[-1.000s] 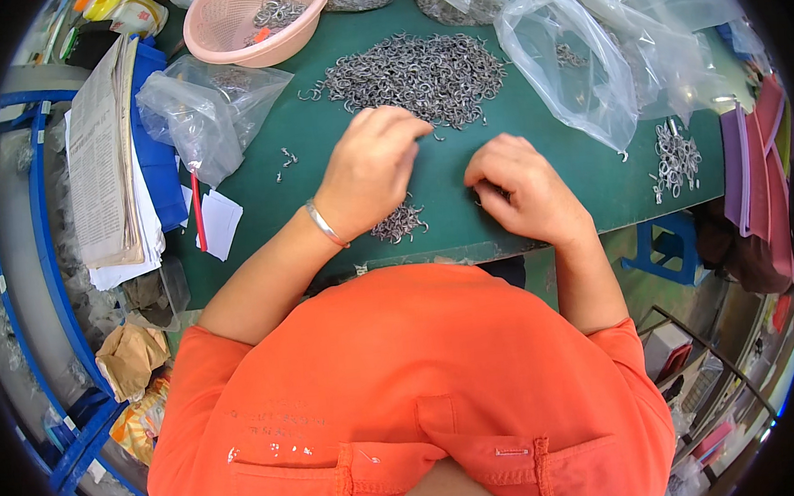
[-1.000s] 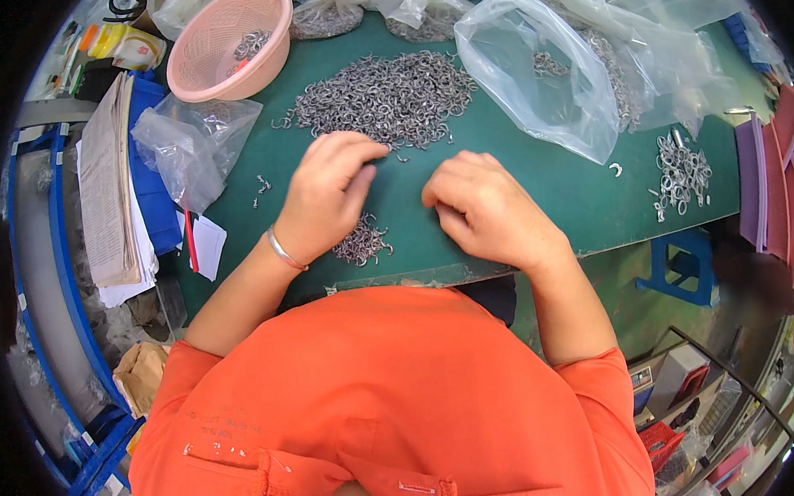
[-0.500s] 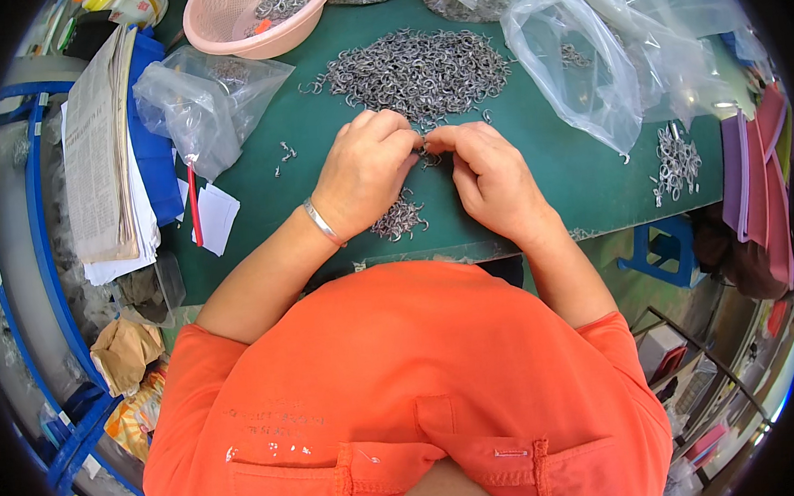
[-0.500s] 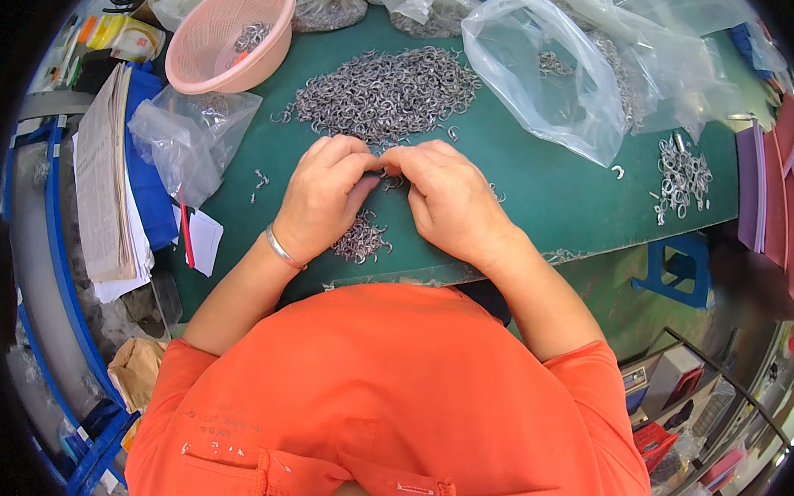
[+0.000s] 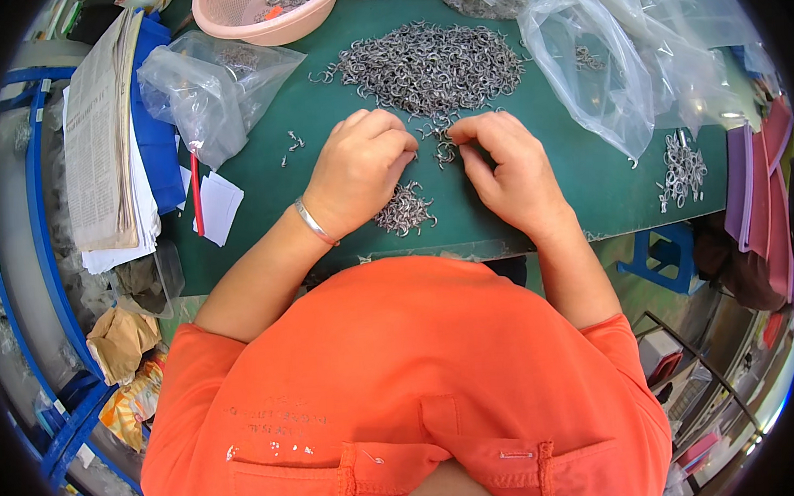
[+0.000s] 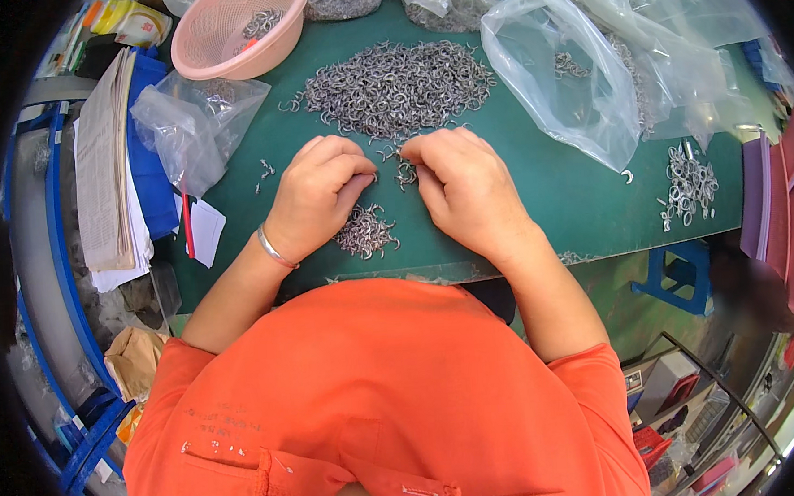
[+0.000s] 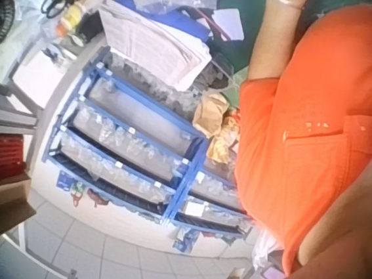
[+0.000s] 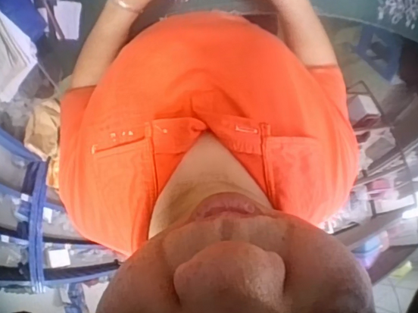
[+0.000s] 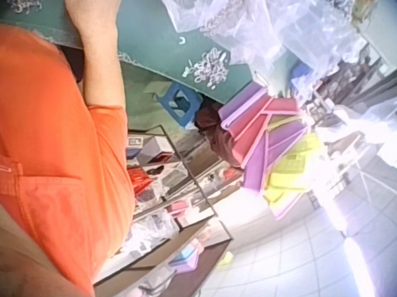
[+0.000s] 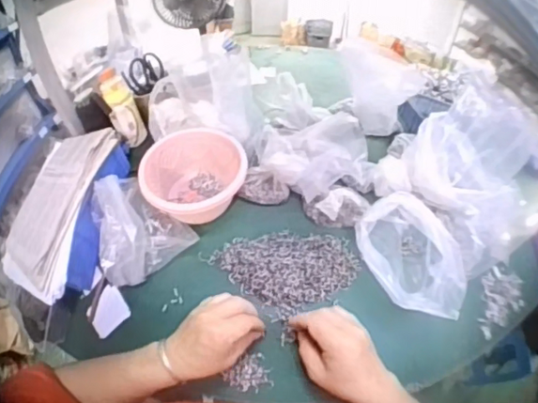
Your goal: The person sorts metal hooks from a pile on the workstation by hand, separating them into smaller groups and placing some into a pink container.
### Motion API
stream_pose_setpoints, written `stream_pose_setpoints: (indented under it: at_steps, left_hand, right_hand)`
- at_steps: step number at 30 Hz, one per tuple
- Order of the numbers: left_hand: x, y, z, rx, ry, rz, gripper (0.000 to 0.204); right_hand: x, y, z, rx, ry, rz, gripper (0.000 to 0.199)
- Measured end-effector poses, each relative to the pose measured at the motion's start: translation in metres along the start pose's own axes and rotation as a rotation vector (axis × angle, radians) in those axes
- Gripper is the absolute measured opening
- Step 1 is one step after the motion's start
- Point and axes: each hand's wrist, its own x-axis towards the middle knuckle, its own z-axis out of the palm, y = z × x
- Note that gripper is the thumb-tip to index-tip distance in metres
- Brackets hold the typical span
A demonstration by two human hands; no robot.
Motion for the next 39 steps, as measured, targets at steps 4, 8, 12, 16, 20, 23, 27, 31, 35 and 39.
stream_pose_setpoints:
  at_steps: [4, 8, 12, 16, 20, 23, 27, 31, 35, 39]
  left_hand:
    - [-0.001, 0.002, -0.004, -0.006, -0.028, -0.030, 0.013]
    - [-0.001, -0.001, -0.004, -0.056, 0.048, -0.075, 0.011]
    - [-0.004, -0.006, -0.009, -0.036, 0.053, -0.108, 0.011]
    - [-0.002, 0.000, -0.005, -0.031, 0.001, -0.062, 0.013]
    - [-0.001, 0.005, 0.003, 0.013, -0.052, -0.055, 0.015]
    - [0.000, 0.003, 0.003, 0.001, -0.050, -0.053, 0.016]
    - [-0.002, 0.000, 0.001, -0.035, -0.031, -0.059, 0.015]
    - [-0.002, 0.000, -0.001, -0.055, -0.013, -0.063, 0.013]
    - [-0.002, 0.000, -0.001, -0.085, 0.010, -0.062, 0.012]
    - [0.000, 0.003, 0.002, -0.101, 0.005, -0.027, 0.014]
  right_hand:
    - [0.005, -0.004, 0.009, 0.008, 0.034, -0.080, 0.017]
    - [0.008, -0.002, 0.012, -0.082, -0.056, -0.131, 0.017]
    - [0.008, -0.003, 0.010, -0.145, -0.074, -0.126, 0.015]
    - [0.008, -0.002, 0.010, -0.203, -0.100, -0.119, 0.013]
    - [0.009, -0.003, 0.006, -0.242, -0.111, -0.133, 0.009]
    - [0.004, 0.000, 0.005, -0.189, 0.015, -0.126, 0.008]
    - [0.003, 0.000, -0.007, 0.029, 0.066, 0.032, 0.010]
    - [-0.006, -0.002, -0.026, 0.031, -0.020, 0.105, 0.014]
    - [-0.013, 0.001, -0.053, -0.074, -0.178, 0.083, 0.016]
    - [-0.014, -0.001, -0.049, -0.092, -0.184, 0.046, 0.015]
